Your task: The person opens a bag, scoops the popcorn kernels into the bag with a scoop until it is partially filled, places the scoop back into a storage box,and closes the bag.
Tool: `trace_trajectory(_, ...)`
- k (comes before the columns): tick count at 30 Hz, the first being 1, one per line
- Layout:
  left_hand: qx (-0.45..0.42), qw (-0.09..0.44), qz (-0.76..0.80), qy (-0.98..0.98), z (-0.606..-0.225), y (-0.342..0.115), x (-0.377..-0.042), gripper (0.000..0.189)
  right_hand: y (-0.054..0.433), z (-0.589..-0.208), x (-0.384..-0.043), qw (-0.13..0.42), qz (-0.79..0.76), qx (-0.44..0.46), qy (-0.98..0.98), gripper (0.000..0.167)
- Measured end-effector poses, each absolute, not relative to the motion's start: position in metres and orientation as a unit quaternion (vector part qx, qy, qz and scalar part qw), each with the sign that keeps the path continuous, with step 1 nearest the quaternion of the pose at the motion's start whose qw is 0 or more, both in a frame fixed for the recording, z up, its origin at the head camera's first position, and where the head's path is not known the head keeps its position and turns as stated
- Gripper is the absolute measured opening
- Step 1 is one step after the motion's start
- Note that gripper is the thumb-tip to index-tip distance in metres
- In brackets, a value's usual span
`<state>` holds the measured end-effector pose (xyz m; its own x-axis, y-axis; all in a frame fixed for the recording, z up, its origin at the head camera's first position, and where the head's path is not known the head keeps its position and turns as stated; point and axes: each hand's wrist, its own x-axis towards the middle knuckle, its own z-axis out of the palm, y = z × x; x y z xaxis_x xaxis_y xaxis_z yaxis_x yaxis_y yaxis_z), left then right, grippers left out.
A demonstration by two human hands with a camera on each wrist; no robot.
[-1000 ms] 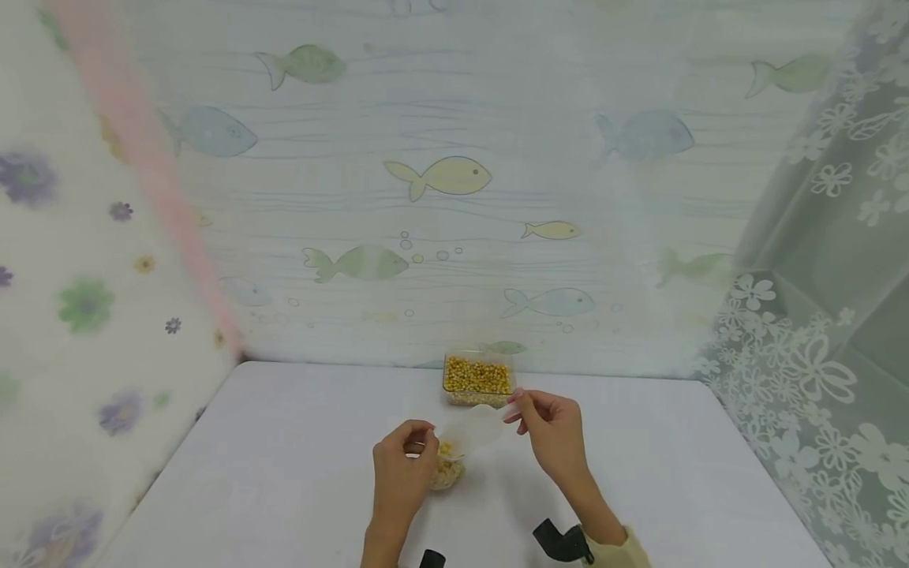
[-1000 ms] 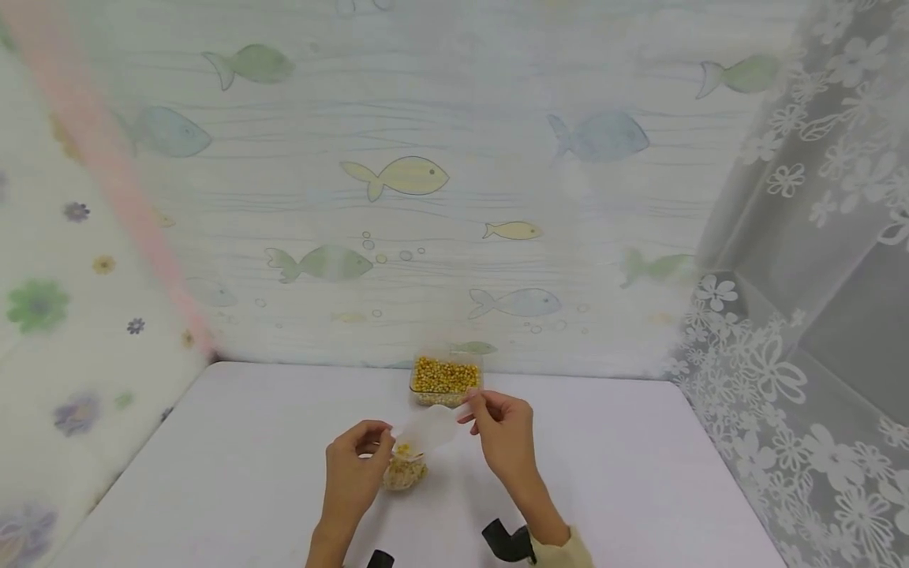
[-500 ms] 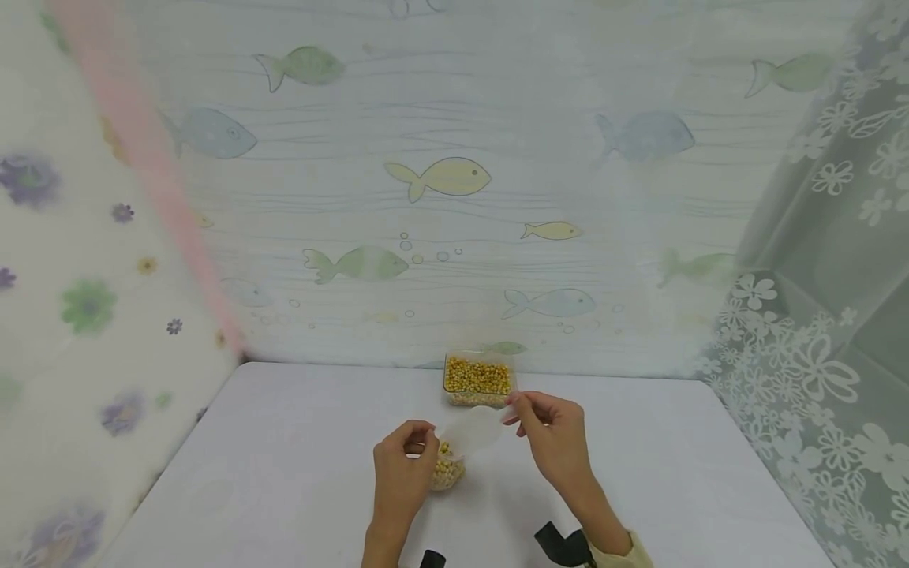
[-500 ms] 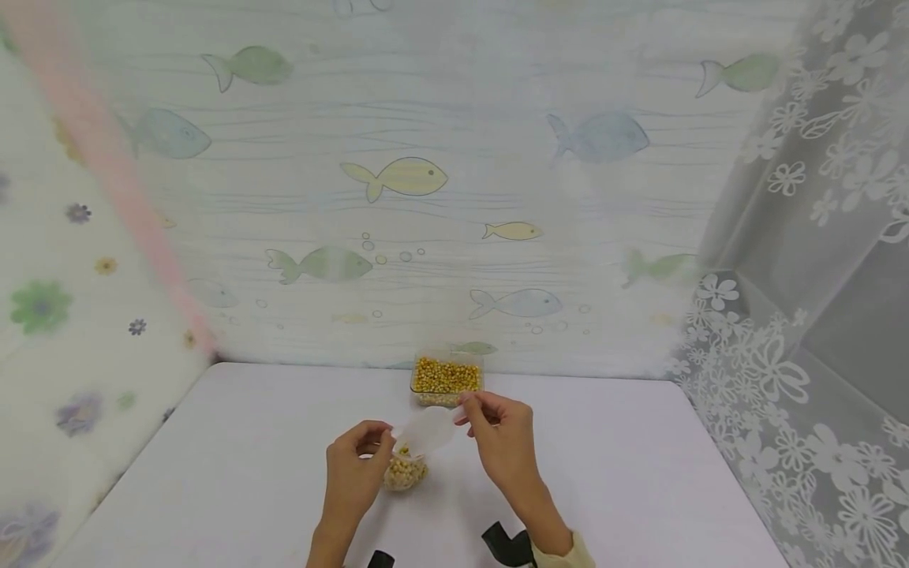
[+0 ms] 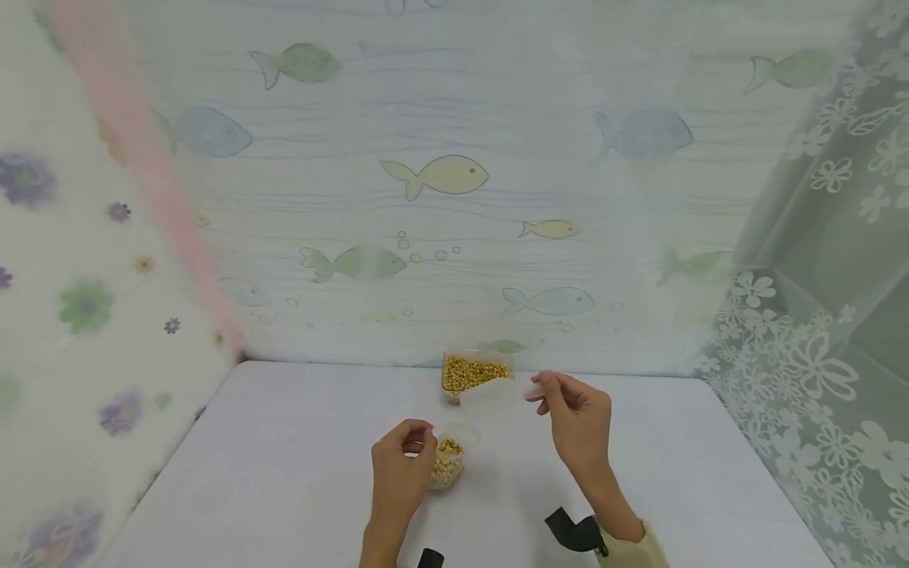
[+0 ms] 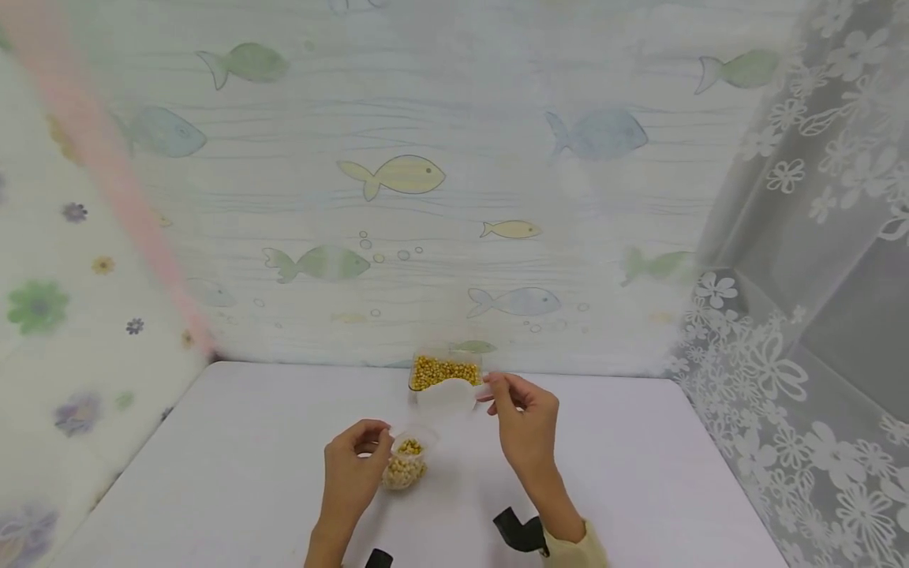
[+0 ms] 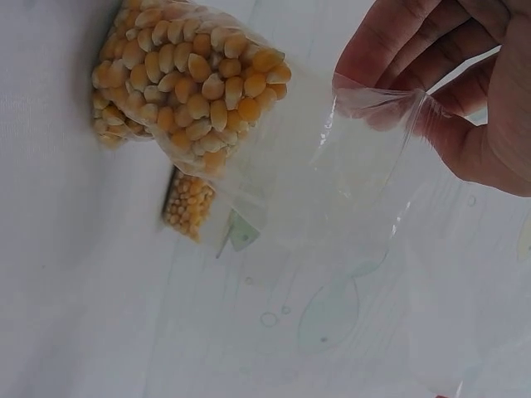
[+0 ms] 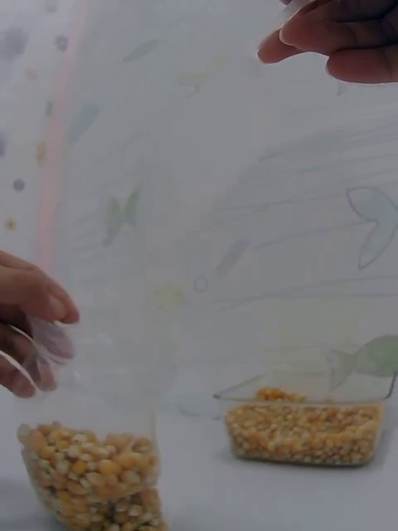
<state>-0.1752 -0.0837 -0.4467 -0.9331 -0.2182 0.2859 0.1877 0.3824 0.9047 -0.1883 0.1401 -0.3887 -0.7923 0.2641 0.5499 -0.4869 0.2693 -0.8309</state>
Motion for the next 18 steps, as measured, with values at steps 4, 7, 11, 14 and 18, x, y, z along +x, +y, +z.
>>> trace_trajectory(4,0.011,0.173,-0.557,-0.812,-0.448,-0.082,-0.175,0.009,0.145,-0.396,-0.199,0.352,0.585,0.067,-0.728,0.015)
trace_trajectory(7,0.011,0.167,-0.560,-0.812,-0.449,-0.080,-0.175,0.008,0.145,-0.408,-0.210,0.373,0.556,0.078,-0.738,0.012)
trace_trajectory(11,0.009,0.166,-0.560,-0.812,-0.449,-0.079,-0.175,0.007,0.148,-0.426,-0.230,0.382,0.521,0.096,-0.757,0.012)
trace_trajectory(14,0.008,0.167,-0.561,-0.810,-0.449,-0.078,-0.174,0.007,0.152,-0.437,-0.245,0.385,0.504,0.099,-0.767,0.015)
trace_trajectory(18,0.006,0.168,-0.563,-0.809,-0.449,-0.079,-0.174,0.007,0.156,-0.446,-0.261,0.379,0.486,0.107,-0.780,0.017)
